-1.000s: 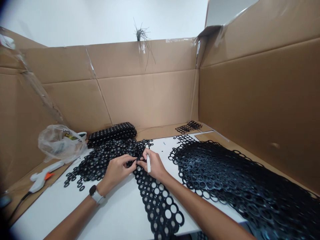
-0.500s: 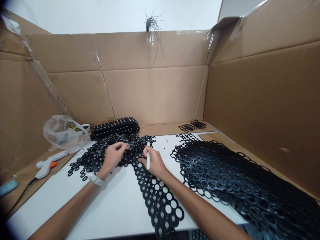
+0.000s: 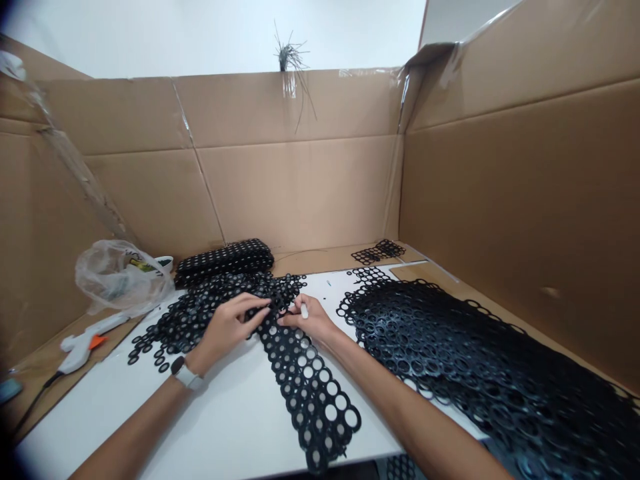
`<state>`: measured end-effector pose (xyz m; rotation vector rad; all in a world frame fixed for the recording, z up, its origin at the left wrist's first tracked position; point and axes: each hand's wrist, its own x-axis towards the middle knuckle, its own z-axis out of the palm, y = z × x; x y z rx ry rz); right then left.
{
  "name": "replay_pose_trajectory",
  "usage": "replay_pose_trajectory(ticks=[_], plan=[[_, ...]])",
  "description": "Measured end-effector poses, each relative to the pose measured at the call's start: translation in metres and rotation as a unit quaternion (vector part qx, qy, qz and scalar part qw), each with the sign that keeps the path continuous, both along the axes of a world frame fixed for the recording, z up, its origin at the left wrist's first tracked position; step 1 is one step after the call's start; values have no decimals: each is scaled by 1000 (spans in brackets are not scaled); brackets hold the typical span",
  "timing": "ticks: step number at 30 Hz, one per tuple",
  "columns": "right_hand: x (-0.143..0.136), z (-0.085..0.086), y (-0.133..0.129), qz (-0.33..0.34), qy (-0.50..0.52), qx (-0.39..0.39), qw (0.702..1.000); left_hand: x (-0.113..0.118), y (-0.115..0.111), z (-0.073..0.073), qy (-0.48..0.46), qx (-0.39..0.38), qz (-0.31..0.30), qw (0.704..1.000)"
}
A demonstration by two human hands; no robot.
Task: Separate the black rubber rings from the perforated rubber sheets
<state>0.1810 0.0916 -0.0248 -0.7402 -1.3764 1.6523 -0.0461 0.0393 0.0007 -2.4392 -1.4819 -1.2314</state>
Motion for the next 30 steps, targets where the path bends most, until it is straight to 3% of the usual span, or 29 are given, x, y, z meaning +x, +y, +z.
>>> replay_pose_trajectory(ticks=[4,9,14,21,25,30], plan=[[3,4,0,-1,1,-6,1000,17,-5,-7,26,-56,-41,997],[14,7,8,65,-97,49,992,6,0,-11,38,-57,-24,997],[20,12,8,65,-178,83,978,4,0,-9,49,-64,-25,996],[20,13,6,69,-135,51,987,8,-4,-8,63,-77,-38,994],[22,16,5,59,-168,55,982,8,-4,-8,65,-79,-37,994],[24,15,6,119,-167,68,976,9,-4,-9,80,-90,-40,992]])
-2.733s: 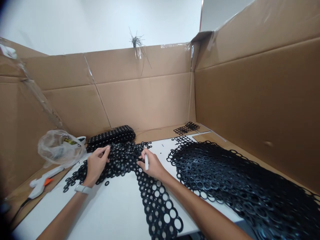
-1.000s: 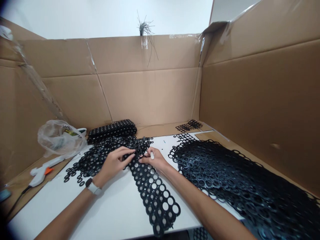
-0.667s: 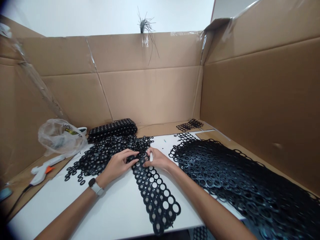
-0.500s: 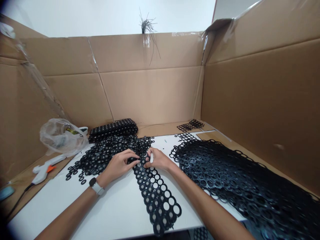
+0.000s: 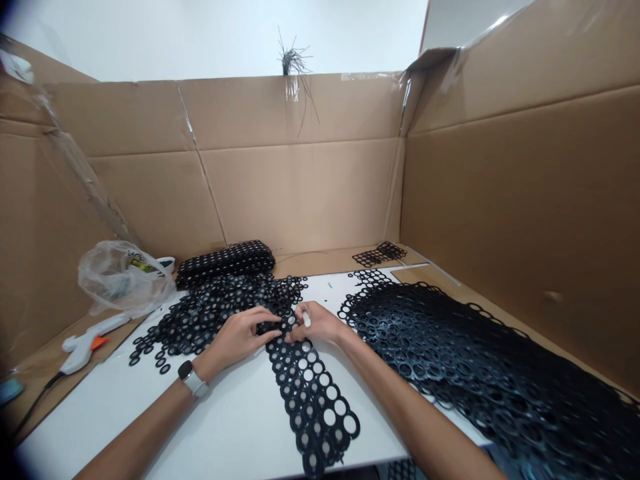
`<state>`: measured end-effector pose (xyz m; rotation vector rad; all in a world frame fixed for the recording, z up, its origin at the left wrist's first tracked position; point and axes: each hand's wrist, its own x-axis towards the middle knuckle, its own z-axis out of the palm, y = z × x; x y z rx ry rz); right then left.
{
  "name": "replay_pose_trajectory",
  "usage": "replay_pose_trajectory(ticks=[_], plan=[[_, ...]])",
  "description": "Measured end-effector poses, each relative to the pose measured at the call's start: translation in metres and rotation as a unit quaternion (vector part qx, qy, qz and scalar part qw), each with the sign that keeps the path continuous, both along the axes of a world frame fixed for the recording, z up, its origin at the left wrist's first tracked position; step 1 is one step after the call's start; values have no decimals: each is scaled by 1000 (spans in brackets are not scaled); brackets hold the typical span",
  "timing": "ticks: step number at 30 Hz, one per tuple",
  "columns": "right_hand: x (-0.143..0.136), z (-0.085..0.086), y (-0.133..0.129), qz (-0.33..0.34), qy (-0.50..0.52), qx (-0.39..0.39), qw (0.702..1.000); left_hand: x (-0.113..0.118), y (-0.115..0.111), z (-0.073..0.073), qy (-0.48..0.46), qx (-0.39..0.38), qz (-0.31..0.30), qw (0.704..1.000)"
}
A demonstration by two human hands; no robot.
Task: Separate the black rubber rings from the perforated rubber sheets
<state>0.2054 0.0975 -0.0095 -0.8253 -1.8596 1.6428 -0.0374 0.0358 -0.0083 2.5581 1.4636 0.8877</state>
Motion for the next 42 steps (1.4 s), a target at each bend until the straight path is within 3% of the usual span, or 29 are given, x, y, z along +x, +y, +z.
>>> replay_pose_trajectory(ticks=[3,5,9,12,31,36,39,42], plan=[[-3,-2,0,2,30,34,999,1,-1,1,-1,1,6,1000],[-5,-4,0,-27,22,103,994,1,0,1,-14,5,12,1000],[-11,-7,-2,-90,-23,280,955,-1,5,-3,-59,6,32,998],[-14,-9,-5,-101,-34,322,941,-4,10,-7,-80,6,41,996],[-18,-13,-14,-69,-25,370,926,-9,5,3,-79,2,-16,997],[-21,-8,-17,-84,-7,349,933,-2,3,2,-37,75,23,996],[-21,-3,-19,-105,31,318,942,-5,7,2,-104,88,62,989],[-18,-1,-16,-123,48,274,953,-28,15,3,-174,93,135,971]])
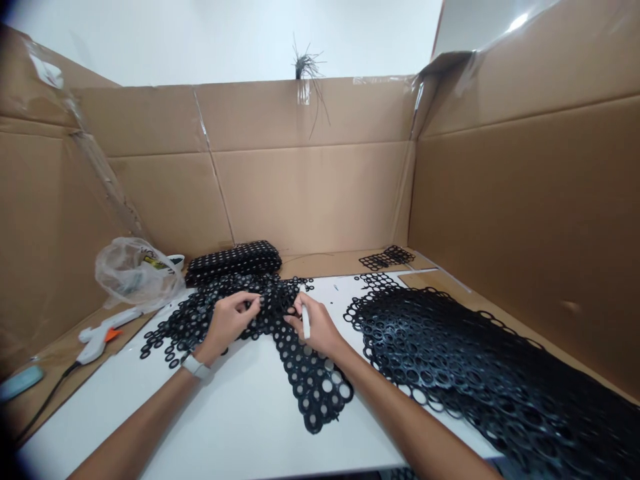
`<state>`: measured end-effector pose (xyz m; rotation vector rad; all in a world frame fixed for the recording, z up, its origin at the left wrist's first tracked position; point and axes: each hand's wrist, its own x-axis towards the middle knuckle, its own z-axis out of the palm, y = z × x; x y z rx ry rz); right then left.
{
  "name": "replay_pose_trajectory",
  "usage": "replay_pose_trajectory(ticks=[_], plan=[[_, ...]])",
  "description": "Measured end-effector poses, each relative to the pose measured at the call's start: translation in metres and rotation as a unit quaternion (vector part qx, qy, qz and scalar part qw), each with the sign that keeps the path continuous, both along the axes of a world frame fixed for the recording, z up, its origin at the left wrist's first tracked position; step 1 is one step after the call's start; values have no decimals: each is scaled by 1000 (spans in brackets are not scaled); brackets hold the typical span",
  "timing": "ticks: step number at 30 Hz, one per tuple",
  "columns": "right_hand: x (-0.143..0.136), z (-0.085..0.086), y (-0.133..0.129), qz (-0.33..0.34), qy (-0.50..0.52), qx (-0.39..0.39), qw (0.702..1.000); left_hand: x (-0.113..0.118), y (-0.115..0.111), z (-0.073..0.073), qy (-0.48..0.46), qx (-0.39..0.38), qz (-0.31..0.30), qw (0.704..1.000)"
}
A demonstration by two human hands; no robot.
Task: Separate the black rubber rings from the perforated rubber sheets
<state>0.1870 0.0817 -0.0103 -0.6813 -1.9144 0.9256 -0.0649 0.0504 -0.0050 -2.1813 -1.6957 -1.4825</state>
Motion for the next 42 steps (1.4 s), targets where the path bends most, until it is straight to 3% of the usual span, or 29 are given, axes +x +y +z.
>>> replay_pose_trajectory(ticks=[4,7,10,13,15,22,26,29,31,35,38,42], plan=[[7,-7,13,23,-10,-108,994,-41,8,6,26,24,93,995],[9,-16,23,41,26,-186,981,-49,7,11,63,55,105,991],[5,-23,25,27,70,-226,971,-27,1,13,78,61,40,994],[0,-24,20,43,111,-246,962,4,-6,7,115,21,-62,991],[-1,-20,15,56,127,-233,962,19,-10,2,140,-7,-92,986],[-3,-12,11,47,84,-143,985,33,-16,-4,151,-55,-66,985],[-6,-15,11,54,78,-138,986,35,-11,-7,62,-108,-38,991],[-6,-15,9,55,78,-139,986,22,-2,-6,-33,-129,-2,991],[-3,-14,10,65,68,-141,986,4,3,-2,-59,-102,46,992],[5,-14,17,63,0,-162,985,-33,7,10,4,-22,136,990],[6,-19,22,70,29,-218,973,-32,3,14,43,36,99,994],[0,-25,21,73,130,-269,951,3,-8,8,81,39,-60,994]])
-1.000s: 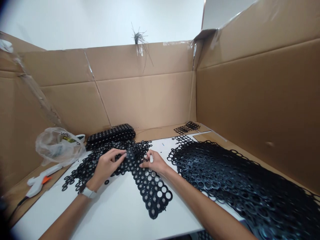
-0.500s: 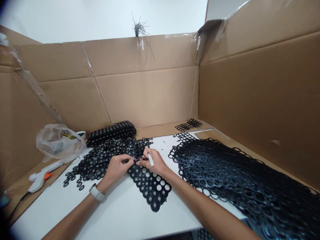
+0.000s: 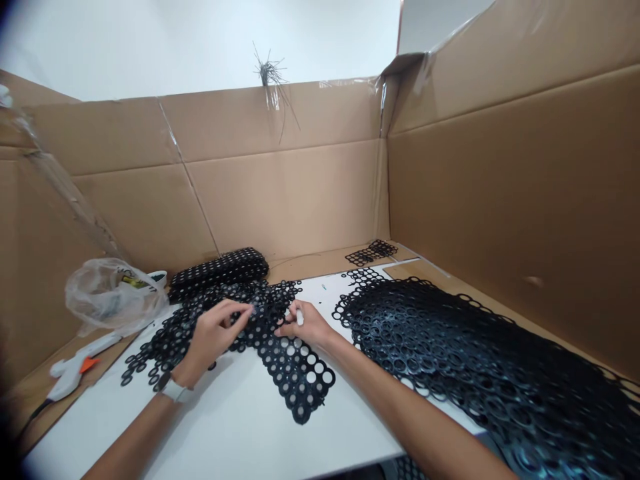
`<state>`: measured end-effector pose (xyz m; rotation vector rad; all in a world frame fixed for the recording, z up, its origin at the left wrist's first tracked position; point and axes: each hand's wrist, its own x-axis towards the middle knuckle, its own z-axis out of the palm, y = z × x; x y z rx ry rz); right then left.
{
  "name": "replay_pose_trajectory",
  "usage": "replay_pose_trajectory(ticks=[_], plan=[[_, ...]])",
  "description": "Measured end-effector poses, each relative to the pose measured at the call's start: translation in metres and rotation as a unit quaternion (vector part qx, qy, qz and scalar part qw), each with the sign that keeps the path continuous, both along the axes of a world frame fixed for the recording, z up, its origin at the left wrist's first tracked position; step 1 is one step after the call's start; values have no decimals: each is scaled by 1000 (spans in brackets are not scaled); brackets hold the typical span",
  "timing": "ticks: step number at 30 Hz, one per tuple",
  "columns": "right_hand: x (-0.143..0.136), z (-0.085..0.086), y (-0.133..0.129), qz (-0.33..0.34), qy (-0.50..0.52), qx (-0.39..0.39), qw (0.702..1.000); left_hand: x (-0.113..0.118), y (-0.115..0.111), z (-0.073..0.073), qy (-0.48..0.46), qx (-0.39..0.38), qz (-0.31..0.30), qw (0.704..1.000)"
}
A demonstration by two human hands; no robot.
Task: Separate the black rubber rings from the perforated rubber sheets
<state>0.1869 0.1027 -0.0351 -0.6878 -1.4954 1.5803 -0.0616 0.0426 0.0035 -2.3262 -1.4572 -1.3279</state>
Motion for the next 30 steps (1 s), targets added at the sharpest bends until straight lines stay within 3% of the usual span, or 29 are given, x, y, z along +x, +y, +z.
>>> replay_pose_trajectory(ticks=[2,5,9,13,20,26,30], plan=[[-3,0,-3,-8,34,-9,999,17,-5,-5,36,-40,-50,997],[-4,3,-8,-10,54,-4,998,28,-9,-9,74,-72,-46,994],[-4,12,-14,-3,35,9,999,24,-12,-6,135,-66,-14,989],[-3,19,-18,20,37,-15,999,20,-15,0,154,-76,-32,985],[-3,13,-13,61,31,11,998,26,-15,-4,171,-73,-23,982],[-8,15,-16,26,18,41,999,29,-8,-14,133,-90,-15,987],[-8,18,-18,11,10,41,999,17,0,-12,62,-121,-12,991]])
